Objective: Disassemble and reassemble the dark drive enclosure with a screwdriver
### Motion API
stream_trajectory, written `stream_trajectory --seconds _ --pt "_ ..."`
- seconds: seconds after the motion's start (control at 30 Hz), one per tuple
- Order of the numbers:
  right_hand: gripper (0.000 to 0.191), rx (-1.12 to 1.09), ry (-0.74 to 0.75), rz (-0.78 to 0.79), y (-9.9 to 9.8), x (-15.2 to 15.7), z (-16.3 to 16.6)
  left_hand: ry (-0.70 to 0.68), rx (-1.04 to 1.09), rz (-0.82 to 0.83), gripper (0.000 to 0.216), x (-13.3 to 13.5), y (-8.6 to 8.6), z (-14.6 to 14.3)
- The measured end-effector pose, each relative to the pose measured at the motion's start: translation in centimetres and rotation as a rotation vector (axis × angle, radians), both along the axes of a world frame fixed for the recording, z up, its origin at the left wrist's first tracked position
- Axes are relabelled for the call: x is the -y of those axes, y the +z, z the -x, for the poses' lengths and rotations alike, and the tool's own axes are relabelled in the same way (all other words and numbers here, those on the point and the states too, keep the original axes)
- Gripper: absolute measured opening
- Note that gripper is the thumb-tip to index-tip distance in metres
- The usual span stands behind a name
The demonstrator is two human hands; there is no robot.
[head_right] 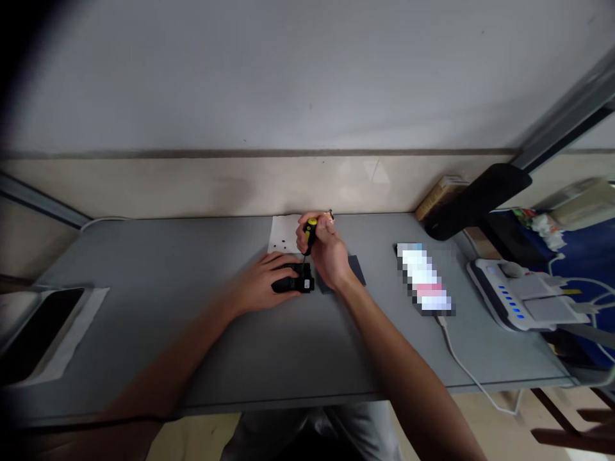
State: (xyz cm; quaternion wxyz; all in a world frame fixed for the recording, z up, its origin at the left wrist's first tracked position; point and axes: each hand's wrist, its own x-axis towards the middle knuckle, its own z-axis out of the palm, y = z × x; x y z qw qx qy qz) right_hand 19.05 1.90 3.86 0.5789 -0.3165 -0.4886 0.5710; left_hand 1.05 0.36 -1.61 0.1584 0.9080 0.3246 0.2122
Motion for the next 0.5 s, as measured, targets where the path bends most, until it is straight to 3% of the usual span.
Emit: stream_trajectory --seconds 0.17,0.5 --pt "0.042 -0.015 -0.143 0.007 -0.7 -0.1 0.1 0.017 -0.015 0.016 0.016 0.1 -0.1 -0.1" --pt "0.035 0.075 -0.028 -0.042 -0.6 0.0 -1.5 0.002 0.01 -0.047 0.018 0.3 -0.9 0.2"
